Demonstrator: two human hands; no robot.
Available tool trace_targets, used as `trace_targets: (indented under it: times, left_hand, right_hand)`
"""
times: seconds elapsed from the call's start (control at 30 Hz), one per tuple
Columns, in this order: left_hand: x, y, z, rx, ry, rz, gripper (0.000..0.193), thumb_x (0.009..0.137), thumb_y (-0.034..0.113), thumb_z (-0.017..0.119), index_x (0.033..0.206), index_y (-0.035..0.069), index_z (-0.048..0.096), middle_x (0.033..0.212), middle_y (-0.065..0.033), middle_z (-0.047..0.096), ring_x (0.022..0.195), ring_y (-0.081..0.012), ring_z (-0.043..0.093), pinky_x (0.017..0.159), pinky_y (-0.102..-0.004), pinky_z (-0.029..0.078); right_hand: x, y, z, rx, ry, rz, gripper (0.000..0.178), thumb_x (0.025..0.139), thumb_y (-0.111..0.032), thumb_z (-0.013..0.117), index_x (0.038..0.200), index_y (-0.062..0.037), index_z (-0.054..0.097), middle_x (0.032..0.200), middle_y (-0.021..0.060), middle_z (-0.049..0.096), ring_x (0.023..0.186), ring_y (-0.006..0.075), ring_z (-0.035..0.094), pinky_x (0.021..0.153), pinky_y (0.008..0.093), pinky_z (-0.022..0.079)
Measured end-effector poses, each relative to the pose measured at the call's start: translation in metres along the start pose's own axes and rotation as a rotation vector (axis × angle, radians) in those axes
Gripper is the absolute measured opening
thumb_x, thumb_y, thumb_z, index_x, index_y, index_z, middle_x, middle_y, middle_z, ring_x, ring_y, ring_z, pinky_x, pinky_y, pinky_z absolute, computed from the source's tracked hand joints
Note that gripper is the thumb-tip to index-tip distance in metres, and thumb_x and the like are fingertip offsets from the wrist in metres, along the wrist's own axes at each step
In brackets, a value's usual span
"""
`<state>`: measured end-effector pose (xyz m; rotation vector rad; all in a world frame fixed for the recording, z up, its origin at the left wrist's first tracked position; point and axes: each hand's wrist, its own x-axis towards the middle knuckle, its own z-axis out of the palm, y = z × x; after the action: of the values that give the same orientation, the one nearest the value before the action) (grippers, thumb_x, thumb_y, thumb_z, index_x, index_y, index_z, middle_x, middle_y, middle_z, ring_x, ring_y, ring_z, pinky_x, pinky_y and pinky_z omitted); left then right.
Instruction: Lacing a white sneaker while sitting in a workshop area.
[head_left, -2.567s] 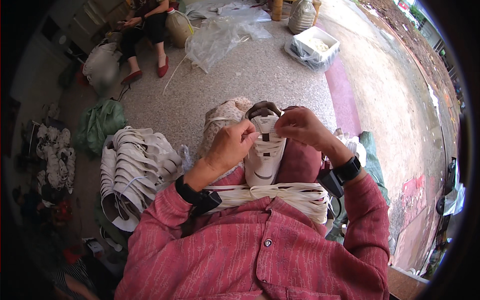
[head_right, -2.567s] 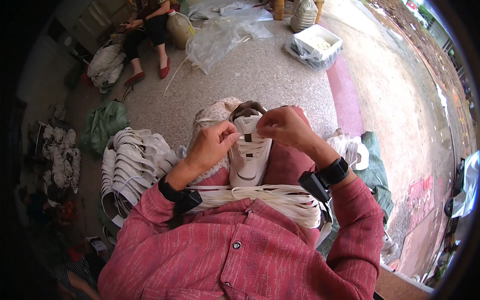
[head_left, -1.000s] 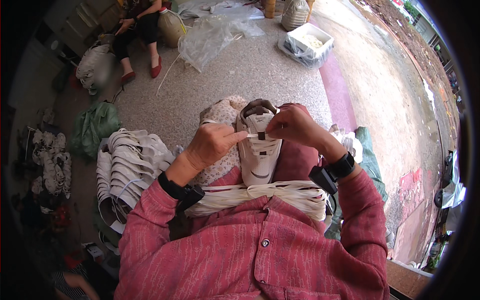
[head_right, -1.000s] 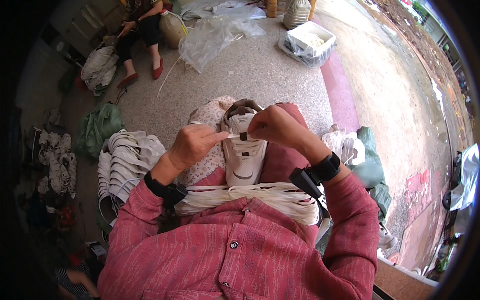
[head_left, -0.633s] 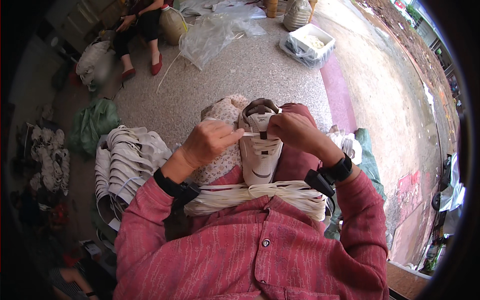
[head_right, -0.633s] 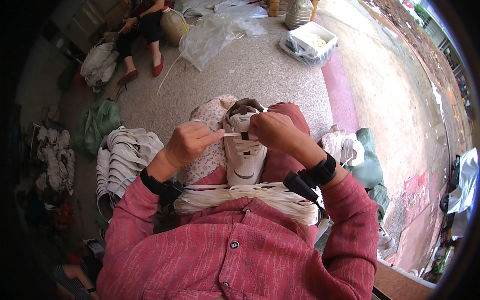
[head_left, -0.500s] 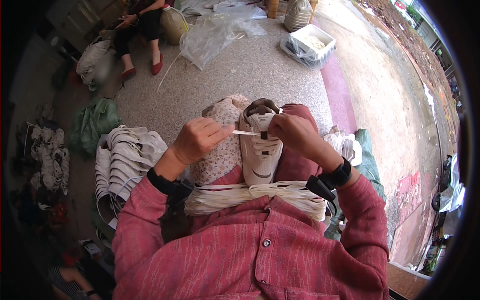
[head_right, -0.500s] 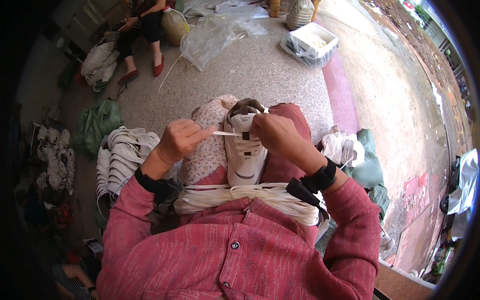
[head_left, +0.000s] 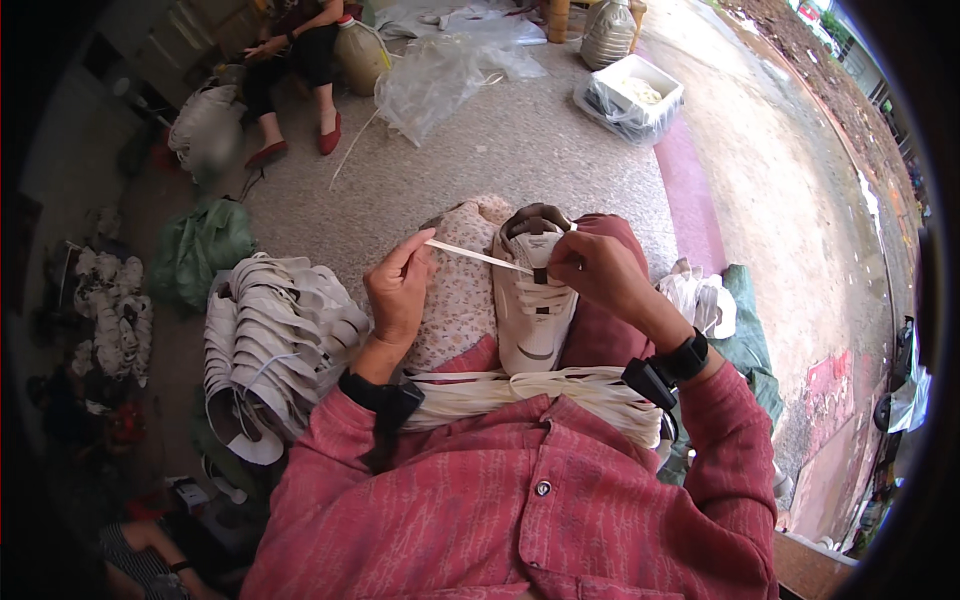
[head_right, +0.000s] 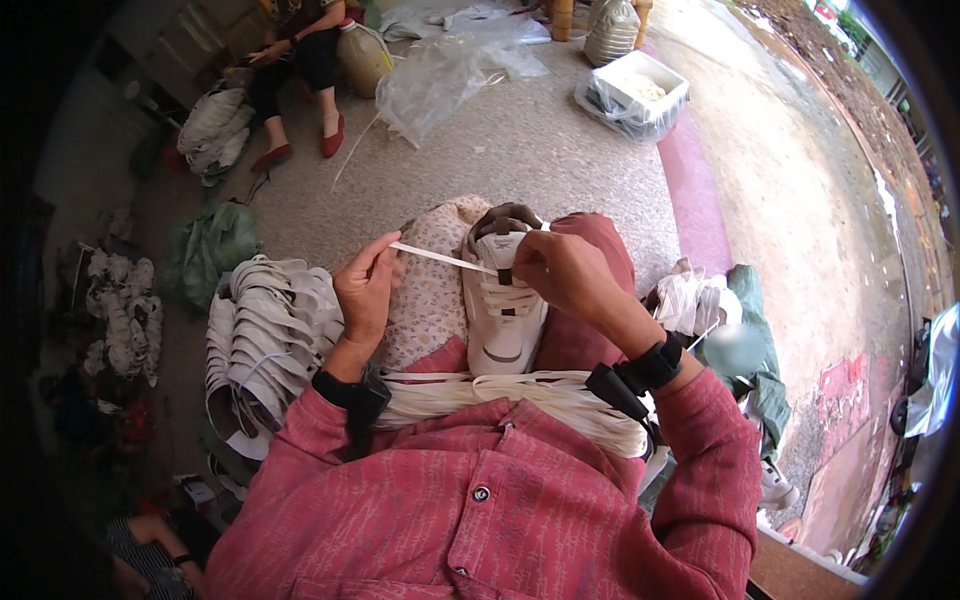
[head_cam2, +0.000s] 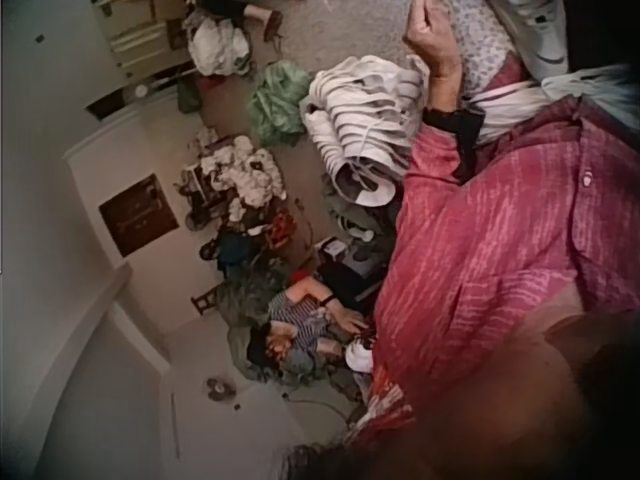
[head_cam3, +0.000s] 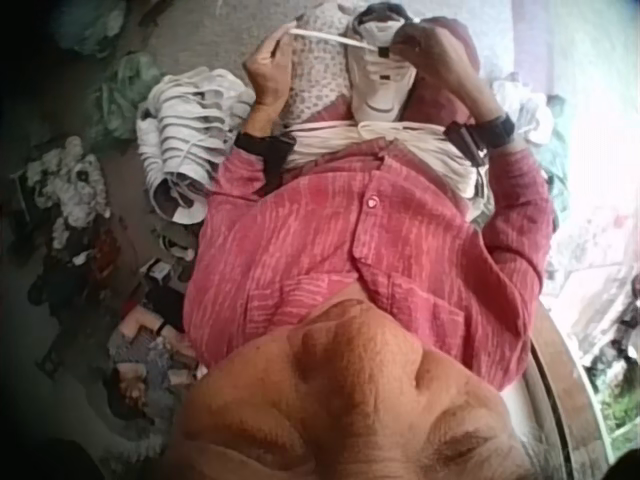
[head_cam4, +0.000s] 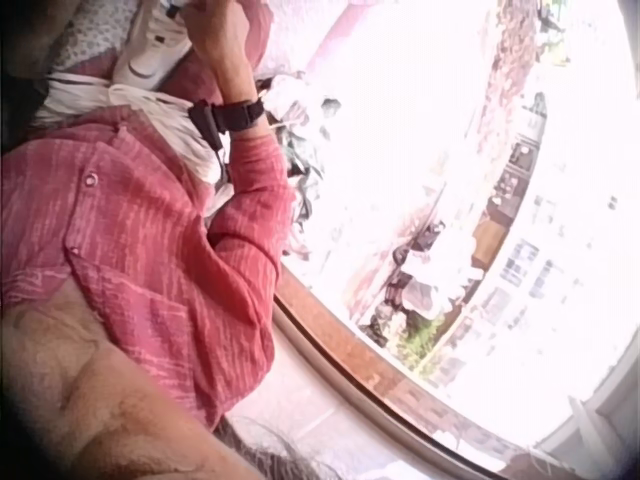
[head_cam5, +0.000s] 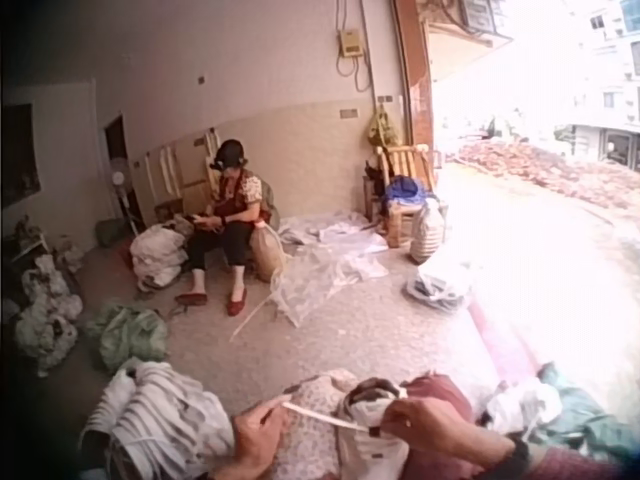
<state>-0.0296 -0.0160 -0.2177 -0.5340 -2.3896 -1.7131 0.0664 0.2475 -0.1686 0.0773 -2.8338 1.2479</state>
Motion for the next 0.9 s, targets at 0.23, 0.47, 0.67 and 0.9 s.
trace_targets:
  times: [0.23, 0.47, 0.67, 0.9]
  left_hand:
    - [-0.001, 0.011, -0.004, -0.670, 0.020, -0.309, 0.024, 0.094, 0.008, 0.057, 0.116, 0.003, 0.066, 0.112, -0.0092, 0.068, 0.097, -0.0148, 0.066, 0.071, -0.0234, 0.051]
    - [0.005, 0.004, -0.030, -0.914, 0.057, -0.411, 0.023, 0.093, 0.013, 0.062, 0.115, 0.006, 0.065, 0.117, -0.0089, 0.067, 0.111, -0.0198, 0.062, 0.081, -0.0272, 0.046]
    - [0.005, 0.004, -0.038, -0.948, 0.075, -0.404, 0.026, 0.093, 0.015, 0.063, 0.117, 0.007, 0.063, 0.116, -0.0081, 0.067, 0.110, -0.0198, 0.062, 0.082, -0.0275, 0.046]
    - [0.012, 0.003, -0.053, -1.038, 0.102, -0.376, 0.027, 0.092, 0.014, 0.064, 0.118, 0.007, 0.063, 0.115, -0.0082, 0.066, 0.111, -0.0206, 0.061, 0.083, -0.0277, 0.047]
  right_hand:
    - [0.006, -0.010, -0.001, -0.020, 0.043, -0.172, 0.009, 0.082, -0.014, 0.065, 0.088, -0.0080, 0.068, 0.085, 0.0089, 0.065, 0.076, 0.0273, 0.065, 0.067, 0.0361, 0.050]
    - [0.025, -0.010, 0.001, -0.149, -0.109, -0.244, 0.011, 0.079, -0.012, 0.068, 0.089, -0.0086, 0.071, 0.086, 0.0055, 0.063, 0.079, 0.0247, 0.064, 0.069, 0.0350, 0.049]
    - [0.031, -0.010, 0.003, -0.204, -0.168, -0.239, 0.010, 0.080, -0.018, 0.064, 0.086, -0.0135, 0.071, 0.088, 0.0047, 0.063, 0.083, 0.0257, 0.064, 0.073, 0.0361, 0.051]
    - [0.033, -0.002, -0.002, -0.093, -0.247, -0.282, 0.011, 0.084, -0.015, 0.063, 0.090, -0.0115, 0.071, 0.093, 0.0050, 0.061, 0.085, 0.0261, 0.064, 0.074, 0.0356, 0.050]
